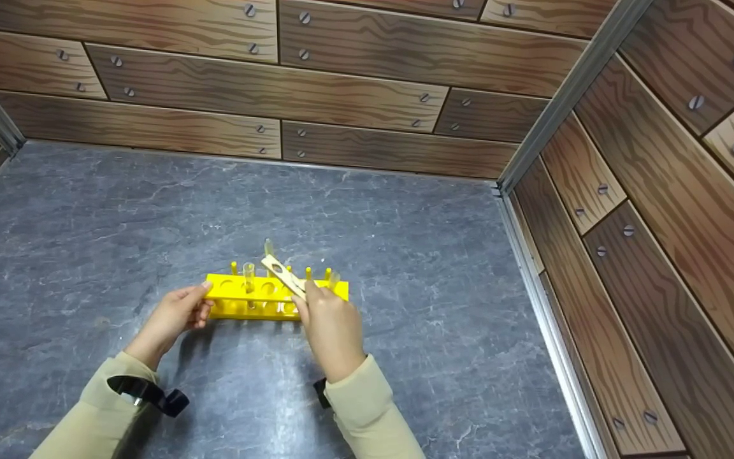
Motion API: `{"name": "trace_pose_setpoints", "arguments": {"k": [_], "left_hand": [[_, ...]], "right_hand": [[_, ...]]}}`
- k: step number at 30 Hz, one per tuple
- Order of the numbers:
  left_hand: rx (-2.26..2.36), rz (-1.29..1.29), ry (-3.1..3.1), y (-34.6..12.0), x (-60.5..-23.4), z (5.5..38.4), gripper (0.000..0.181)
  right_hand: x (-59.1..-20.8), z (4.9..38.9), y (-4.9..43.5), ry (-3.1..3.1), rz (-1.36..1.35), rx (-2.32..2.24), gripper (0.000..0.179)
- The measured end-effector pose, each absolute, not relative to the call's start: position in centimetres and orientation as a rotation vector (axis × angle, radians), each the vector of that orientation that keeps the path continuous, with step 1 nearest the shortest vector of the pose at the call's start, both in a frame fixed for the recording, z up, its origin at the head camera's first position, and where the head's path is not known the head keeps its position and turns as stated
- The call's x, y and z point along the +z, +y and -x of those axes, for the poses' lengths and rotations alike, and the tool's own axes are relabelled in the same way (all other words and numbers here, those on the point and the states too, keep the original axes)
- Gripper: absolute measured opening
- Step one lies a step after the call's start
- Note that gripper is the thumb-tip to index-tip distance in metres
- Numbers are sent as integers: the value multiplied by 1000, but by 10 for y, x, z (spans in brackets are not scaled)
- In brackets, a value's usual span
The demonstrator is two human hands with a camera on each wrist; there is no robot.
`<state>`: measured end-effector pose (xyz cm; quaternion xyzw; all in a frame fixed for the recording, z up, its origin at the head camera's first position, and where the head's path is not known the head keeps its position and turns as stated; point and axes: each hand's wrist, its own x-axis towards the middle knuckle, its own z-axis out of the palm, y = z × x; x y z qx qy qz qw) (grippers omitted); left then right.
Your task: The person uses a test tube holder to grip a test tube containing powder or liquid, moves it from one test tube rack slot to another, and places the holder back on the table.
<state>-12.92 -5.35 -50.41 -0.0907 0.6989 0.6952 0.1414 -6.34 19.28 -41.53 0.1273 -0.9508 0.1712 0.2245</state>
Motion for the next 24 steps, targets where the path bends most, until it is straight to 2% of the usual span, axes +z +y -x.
{"name": "trace_pose_setpoints", "arguments": {"k": [8,17,24], "left_hand": [[2004,236,2019,-55,-503,129,38],[2005,210,2007,-54,-476,119,35],[2012,228,2014,-55,-499,127,38]], "right_hand": [[-414,61,197,-2631,-324,501,24],[-414,59,203,-2601,-310,514,26],[-414,57,210,-2605,-290,507,27]]}}
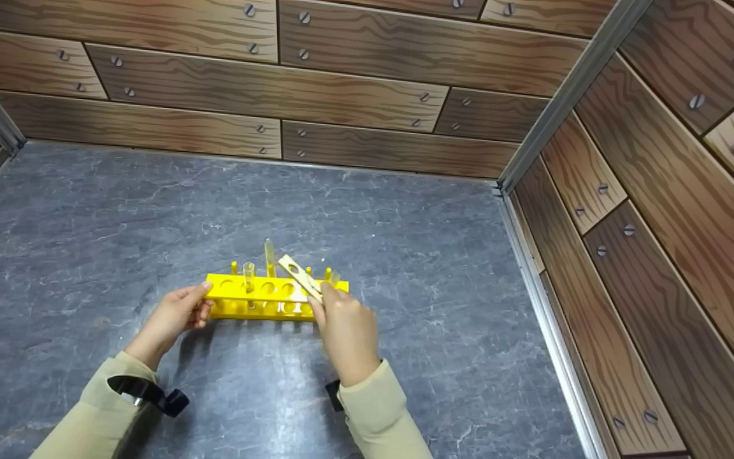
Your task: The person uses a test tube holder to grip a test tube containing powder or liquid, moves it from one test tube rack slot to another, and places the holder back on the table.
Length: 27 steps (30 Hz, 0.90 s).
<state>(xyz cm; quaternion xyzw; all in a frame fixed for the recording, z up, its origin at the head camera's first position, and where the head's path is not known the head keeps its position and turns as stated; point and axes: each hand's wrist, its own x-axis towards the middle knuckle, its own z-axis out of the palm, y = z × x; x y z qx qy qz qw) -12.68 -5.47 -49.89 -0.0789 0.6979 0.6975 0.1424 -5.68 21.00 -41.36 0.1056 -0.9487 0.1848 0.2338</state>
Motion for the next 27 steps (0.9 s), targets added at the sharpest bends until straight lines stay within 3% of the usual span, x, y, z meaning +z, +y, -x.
{"name": "trace_pose_setpoints", "arguments": {"k": [27], "left_hand": [[2005,252,2030,-54,-507,130,37]], "right_hand": [[-416,51,235,-2586,-206,557,22]]}}
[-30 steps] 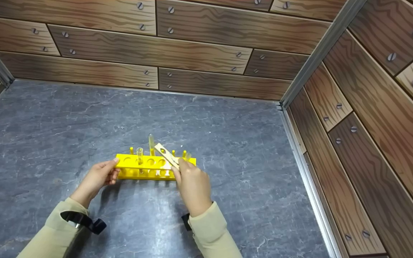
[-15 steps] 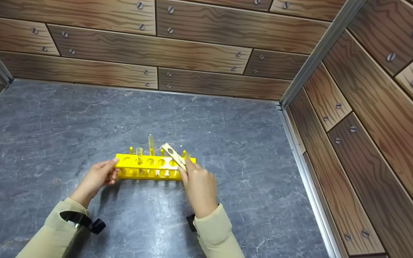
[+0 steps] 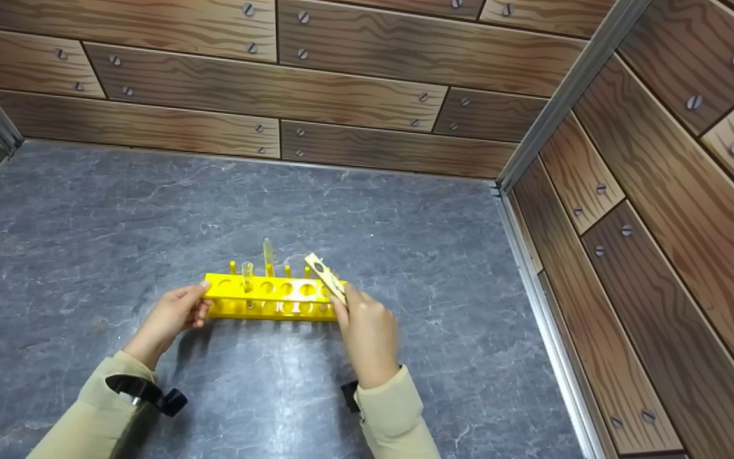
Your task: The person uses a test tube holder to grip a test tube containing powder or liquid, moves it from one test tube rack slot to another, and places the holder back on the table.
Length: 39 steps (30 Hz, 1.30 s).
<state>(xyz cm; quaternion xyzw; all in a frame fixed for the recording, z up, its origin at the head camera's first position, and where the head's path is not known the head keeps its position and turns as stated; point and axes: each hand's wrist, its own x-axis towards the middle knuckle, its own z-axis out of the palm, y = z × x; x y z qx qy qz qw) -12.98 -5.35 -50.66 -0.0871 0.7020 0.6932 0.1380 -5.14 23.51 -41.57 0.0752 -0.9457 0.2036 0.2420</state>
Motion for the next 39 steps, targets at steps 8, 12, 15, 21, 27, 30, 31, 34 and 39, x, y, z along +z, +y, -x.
{"name": "trace_pose_setpoints", "arguments": {"k": [8,12,15,21,27,30,31,34,39], "left_hand": [[1998,256,2037,-53,-506,130,37],[1991,252,2036,-54,-506,130,37],[1996,249,2029,-54,-506,130,37],[2011,242,2022,-55,-506,130,36],[2023,243,2008,-55,-506,130,37],[2026,242,2006,-54,-507,130,37],[2024,240,2006,-54,-506,130,37],[2024,242,2012,-54,-507,130,36],[2015,247,2019,-54,-507,130,37]], "right_hand": [[-417,51,242,-2555,-192,564,24],[-418,51,244,-2556,-178,547,23],[-418,50,245,-2558,-166,532,21],[-418,50,250,-2560,-148,539,17],[-422,51,254,-2544,-115,553,20],[-424,52,257,-2534,-92,557,21],[-425,52,257,-2533,-87,556,21],[-428,52,261,-2530,-75,553,21],[-434,53,267,-2545,-54,561,17]]}}
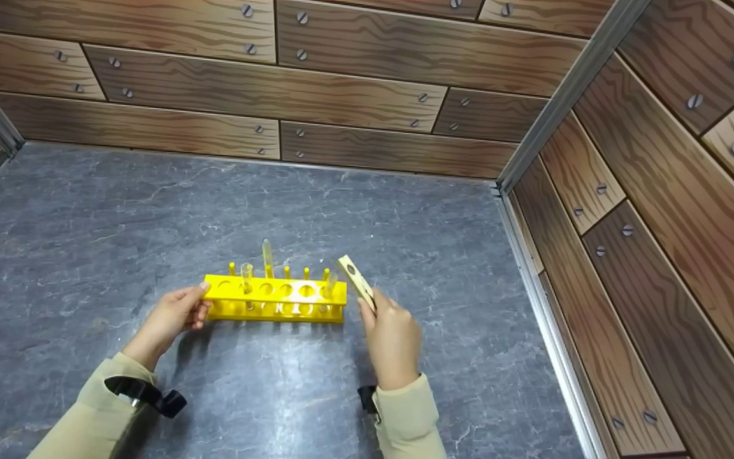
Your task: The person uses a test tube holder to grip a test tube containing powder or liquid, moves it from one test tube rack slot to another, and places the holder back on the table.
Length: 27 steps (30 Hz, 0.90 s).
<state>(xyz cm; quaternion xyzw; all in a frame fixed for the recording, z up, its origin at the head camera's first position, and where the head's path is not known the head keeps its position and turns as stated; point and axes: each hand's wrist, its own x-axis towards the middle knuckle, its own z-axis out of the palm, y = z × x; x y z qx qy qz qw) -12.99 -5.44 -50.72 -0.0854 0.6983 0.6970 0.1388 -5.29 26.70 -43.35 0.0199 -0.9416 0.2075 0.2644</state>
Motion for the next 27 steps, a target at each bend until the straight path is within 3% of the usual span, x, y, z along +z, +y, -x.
{"name": "trace_pose_setpoints", "arguments": {"k": [27], "left_hand": [[2009,226,2039,-55,-507,130,37]], "right_hand": [[-462,54,286,-2648,87,569,16]]}}
